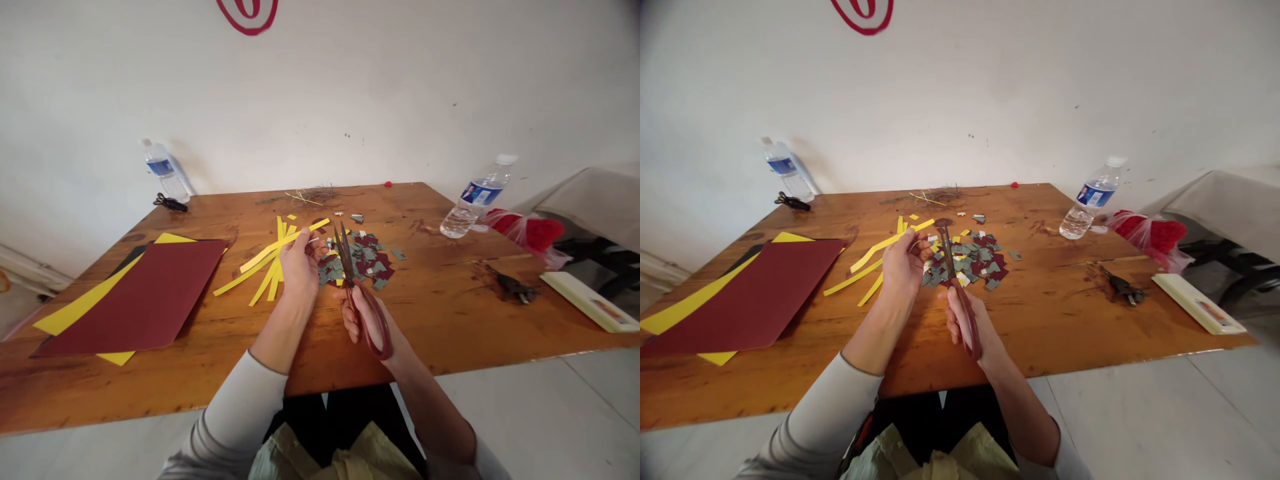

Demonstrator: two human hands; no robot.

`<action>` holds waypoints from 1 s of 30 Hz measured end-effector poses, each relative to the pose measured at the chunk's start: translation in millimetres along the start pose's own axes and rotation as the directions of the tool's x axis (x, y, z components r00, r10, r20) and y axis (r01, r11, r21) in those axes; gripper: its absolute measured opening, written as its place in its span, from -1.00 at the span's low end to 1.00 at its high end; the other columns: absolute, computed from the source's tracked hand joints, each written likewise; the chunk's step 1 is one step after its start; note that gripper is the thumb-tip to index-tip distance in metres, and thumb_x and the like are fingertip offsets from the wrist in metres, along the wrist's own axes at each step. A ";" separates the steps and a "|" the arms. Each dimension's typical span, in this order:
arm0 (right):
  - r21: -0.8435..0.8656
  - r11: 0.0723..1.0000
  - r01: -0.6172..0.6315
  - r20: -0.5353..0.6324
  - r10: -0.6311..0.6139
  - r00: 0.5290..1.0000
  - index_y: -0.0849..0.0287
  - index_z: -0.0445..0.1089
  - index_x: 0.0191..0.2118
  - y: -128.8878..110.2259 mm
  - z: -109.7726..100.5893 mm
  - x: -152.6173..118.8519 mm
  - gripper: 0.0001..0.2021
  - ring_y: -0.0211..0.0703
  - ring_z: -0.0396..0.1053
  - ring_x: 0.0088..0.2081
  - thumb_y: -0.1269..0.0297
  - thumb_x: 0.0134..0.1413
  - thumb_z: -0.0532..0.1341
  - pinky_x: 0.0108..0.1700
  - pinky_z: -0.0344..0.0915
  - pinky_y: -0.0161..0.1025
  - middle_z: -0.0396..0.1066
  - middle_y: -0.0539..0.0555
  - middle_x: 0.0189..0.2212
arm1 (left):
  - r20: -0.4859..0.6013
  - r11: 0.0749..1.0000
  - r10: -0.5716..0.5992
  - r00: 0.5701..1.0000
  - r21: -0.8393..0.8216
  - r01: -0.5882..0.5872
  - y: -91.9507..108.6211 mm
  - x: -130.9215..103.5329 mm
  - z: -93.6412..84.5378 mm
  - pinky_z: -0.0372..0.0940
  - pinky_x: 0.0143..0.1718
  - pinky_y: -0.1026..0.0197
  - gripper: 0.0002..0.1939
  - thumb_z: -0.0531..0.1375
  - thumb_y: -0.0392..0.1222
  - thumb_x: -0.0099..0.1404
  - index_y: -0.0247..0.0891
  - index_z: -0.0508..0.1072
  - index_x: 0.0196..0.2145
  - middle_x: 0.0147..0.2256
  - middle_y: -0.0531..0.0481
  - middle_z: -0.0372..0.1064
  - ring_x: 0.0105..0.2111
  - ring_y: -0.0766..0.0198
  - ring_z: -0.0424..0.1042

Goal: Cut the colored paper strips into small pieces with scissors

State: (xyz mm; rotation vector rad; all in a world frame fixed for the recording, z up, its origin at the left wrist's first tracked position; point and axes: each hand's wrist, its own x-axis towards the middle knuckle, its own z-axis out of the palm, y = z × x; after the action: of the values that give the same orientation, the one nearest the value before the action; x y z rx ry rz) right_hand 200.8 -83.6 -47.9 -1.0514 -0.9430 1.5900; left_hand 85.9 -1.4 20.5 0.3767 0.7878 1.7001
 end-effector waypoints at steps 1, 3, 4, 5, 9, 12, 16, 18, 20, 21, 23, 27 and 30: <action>-0.040 0.999 0.023 -0.003 -0.024 1.000 0.14 0.37 -0.31 -1.4 0.4 0.2 -0.37 -0.39 0.04 -0.69 -0.41 -0.13 0.36 -0.68 0.07 -0.38 0.13 -0.18 -0.64 | 0.005 1.000 0.018 1.000 -0.002 -0.018 0.3 -0.3 1.6 0.25 -0.57 0.40 -0.79 0.38 -0.26 0.21 -0.31 0.43 -0.47 -0.52 0.07 0.43 -0.63 0.46 0.35; -0.116 0.990 0.076 -0.015 -0.078 0.997 0.13 0.36 -0.37 -3.0 1.8 1.2 -0.43 -0.37 0.04 -0.67 -0.35 -0.07 0.36 -0.67 0.04 -0.35 0.12 -0.16 -0.63 | 0.028 0.999 0.052 0.998 -0.007 -0.052 0.0 -2.0 4.2 0.18 -0.60 0.40 -0.74 0.44 -0.23 0.15 -0.30 0.42 -0.49 -0.52 0.09 0.42 -0.63 0.48 0.33; -0.149 0.983 0.106 -0.018 -0.110 0.994 0.12 0.34 -0.40 -3.2 2.9 2.1 -0.46 -0.37 0.03 -0.66 -0.32 -0.05 0.36 -0.66 0.03 -0.34 0.10 -0.15 -0.63 | 0.049 0.998 0.064 0.997 -0.005 -0.063 -0.7 -3.2 4.9 0.16 -0.60 0.39 -0.72 0.46 -0.21 0.13 -0.30 0.42 -0.50 -0.53 0.10 0.41 -0.64 0.49 0.32; -0.179 0.974 0.138 -0.020 -0.143 0.989 0.11 0.32 -0.44 -3.1 4.3 3.0 -0.48 -0.36 0.02 -0.65 -0.29 -0.03 0.36 -0.66 0.01 -0.33 0.08 -0.14 -0.62 | 0.070 0.997 0.071 0.995 0.001 -0.072 -1.5 -4.4 5.1 0.14 -0.61 0.38 -0.71 0.47 -0.20 0.11 -0.30 0.41 -0.51 -0.55 0.12 0.40 -0.65 0.49 0.29; -0.231 0.959 0.167 -0.025 -0.177 0.984 0.08 0.26 -0.49 -0.6 11.6 5.2 -0.51 -0.36 -0.02 -0.66 -0.23 -0.02 0.37 -0.66 -0.04 -0.32 0.04 -0.15 -0.64 | 0.103 0.996 0.076 0.992 0.039 -0.080 -4.5 -7.5 2.6 0.11 -0.60 0.35 -0.65 0.48 -0.16 0.12 -0.28 0.38 -0.57 -0.64 0.15 0.31 -0.69 0.48 0.21; -0.194 0.975 0.113 -0.035 -0.121 0.992 0.07 0.29 -0.46 1.9 15.3 5.0 -0.53 -0.37 -0.04 -0.72 -0.23 -0.06 0.39 -0.70 -0.09 -0.33 0.02 -0.18 -0.69 | 0.106 0.996 0.058 0.993 0.057 -0.064 -4.1 -7.6 0.2 0.10 -0.58 0.35 -0.63 0.46 -0.20 0.12 -0.28 0.36 -0.61 -0.67 0.16 0.27 -0.69 0.49 0.19; -0.152 0.986 0.066 -0.031 -0.071 0.997 0.06 0.30 -0.43 3.8 15.6 4.9 -0.52 -0.37 -0.05 -0.78 -0.23 -0.13 0.41 -0.75 -0.12 -0.34 0.00 -0.22 -0.73 | 0.096 0.999 0.000 0.995 0.036 -0.004 -0.2 -7.0 -1.1 0.10 -0.59 0.36 -0.72 0.42 -0.25 0.13 -0.30 0.40 -0.58 -0.62 0.11 0.33 -0.67 0.48 0.22; -0.156 0.986 0.056 -0.036 -0.063 0.997 0.06 0.30 -0.42 3.9 14.7 4.9 -0.53 -0.38 -0.06 -0.78 -0.21 -0.14 0.42 -0.76 -0.13 -0.35 0.01 -0.22 -0.74 | 0.092 0.999 -0.018 0.996 0.036 0.015 1.8 -6.6 -1.5 0.11 -0.59 0.36 -0.74 0.39 -0.27 0.15 -0.30 0.40 -0.57 -0.61 0.09 0.35 -0.67 0.46 0.23; -0.167 0.984 0.056 -0.044 -0.064 0.997 0.07 0.30 -0.43 4.1 13.7 4.8 -0.55 -0.38 -0.05 -0.77 -0.18 -0.13 0.43 -0.75 -0.12 -0.35 0.01 -0.22 -0.74 | 0.094 0.998 -0.022 0.995 0.054 0.017 3.2 -6.1 -2.0 0.14 -0.59 0.36 -0.77 0.36 -0.31 0.15 -0.30 0.41 -0.57 -0.62 0.08 0.35 -0.67 0.46 0.24; -0.176 0.983 0.059 -0.045 -0.068 0.997 0.07 0.30 -0.43 4.2 13.2 4.7 -0.55 -0.38 -0.05 -0.77 -0.17 -0.12 0.42 -0.75 -0.12 -0.35 0.02 -0.21 -0.74 | 0.095 0.998 -0.018 0.995 0.062 0.012 3.7 -5.9 -2.2 0.15 -0.58 0.37 -0.78 0.35 -0.33 0.15 -0.30 0.41 -0.57 -0.63 0.08 0.35 -0.67 0.45 0.25; -0.199 0.977 0.074 -0.039 -0.083 0.996 0.08 0.30 -0.45 4.3 12.4 4.2 -0.55 -0.38 -0.03 -0.76 -0.18 -0.08 0.40 -0.74 -0.10 -0.35 0.03 -0.20 -0.73 | 0.093 0.998 0.000 0.996 0.062 -0.006 4.0 -5.5 -2.5 0.17 -0.57 0.37 -0.82 0.32 -0.37 0.13 -0.30 0.43 -0.57 -0.62 0.06 0.37 -0.66 0.45 0.27; -0.263 0.958 0.117 -0.043 -0.132 0.990 0.07 0.26 -0.50 2.8 13.2 2.3 -0.52 -0.36 -0.01 -0.73 -0.22 -0.01 0.35 -0.71 -0.05 -0.34 0.04 -0.16 -0.71 | 0.098 0.998 0.020 0.995 0.053 -0.025 3.3 -6.3 -2.2 0.17 -0.57 0.37 -0.83 0.32 -0.37 0.11 -0.30 0.44 -0.58 -0.63 0.07 0.36 -0.66 0.45 0.26; -0.266 0.953 0.142 -0.043 -0.159 0.986 0.06 0.23 -0.52 0.7 15.4 0.8 -0.51 -0.35 -0.02 -0.70 -0.24 -0.02 0.36 -0.69 -0.07 -0.31 0.03 -0.15 -0.69 | 0.097 0.998 0.018 0.995 0.053 -0.024 3.0 -7.7 -2.0 0.16 -0.56 0.37 -0.80 0.33 -0.37 0.11 -0.30 0.43 -0.60 -0.64 0.08 0.34 -0.66 0.46 0.25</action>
State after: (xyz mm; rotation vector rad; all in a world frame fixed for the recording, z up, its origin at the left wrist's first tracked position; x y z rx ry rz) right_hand 185.9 -84.3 -43.6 -1.1745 -1.1847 1.3221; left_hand 84.7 -9.6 22.3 0.5023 0.7620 1.6698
